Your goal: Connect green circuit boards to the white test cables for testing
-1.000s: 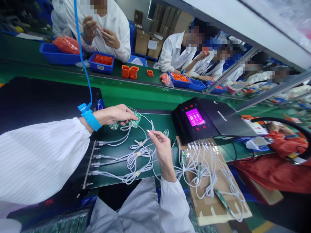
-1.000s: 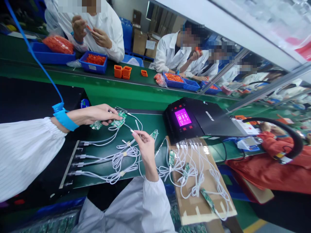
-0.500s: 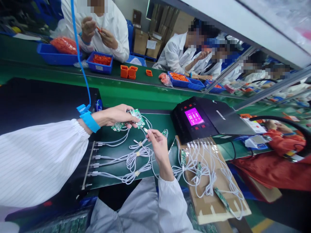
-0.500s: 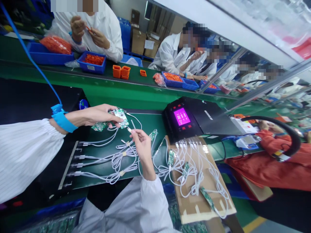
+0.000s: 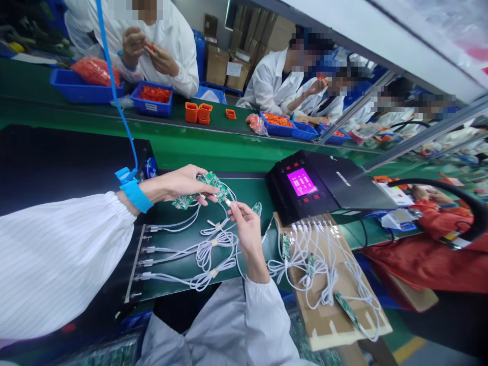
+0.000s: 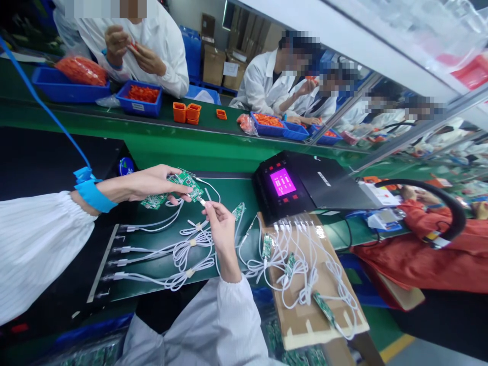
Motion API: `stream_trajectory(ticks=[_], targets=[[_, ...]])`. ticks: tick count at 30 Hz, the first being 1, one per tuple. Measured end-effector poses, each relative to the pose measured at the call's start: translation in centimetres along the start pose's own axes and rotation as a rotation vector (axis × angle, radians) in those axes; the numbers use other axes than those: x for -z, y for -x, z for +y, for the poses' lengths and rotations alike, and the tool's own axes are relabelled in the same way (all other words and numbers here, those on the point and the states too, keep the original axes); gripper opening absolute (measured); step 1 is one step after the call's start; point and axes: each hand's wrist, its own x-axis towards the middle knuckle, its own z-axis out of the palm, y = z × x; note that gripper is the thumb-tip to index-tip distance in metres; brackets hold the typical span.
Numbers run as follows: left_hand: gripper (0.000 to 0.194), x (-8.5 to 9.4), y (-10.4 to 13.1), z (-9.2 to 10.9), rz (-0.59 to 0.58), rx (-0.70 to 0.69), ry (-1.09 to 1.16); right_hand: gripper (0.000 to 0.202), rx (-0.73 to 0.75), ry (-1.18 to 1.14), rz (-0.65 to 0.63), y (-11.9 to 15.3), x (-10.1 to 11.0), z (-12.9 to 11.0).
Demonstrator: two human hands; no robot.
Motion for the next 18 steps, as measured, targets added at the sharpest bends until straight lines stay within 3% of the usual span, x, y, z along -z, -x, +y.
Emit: stream_trajectory(ticks=[18], targets=[[0.095, -0.29, 0.45, -0.27, -0.028, -0.084, -0.013, 0.038, 0.002, -0.049, 0.038, -0.26, -0.02, 0.41]])
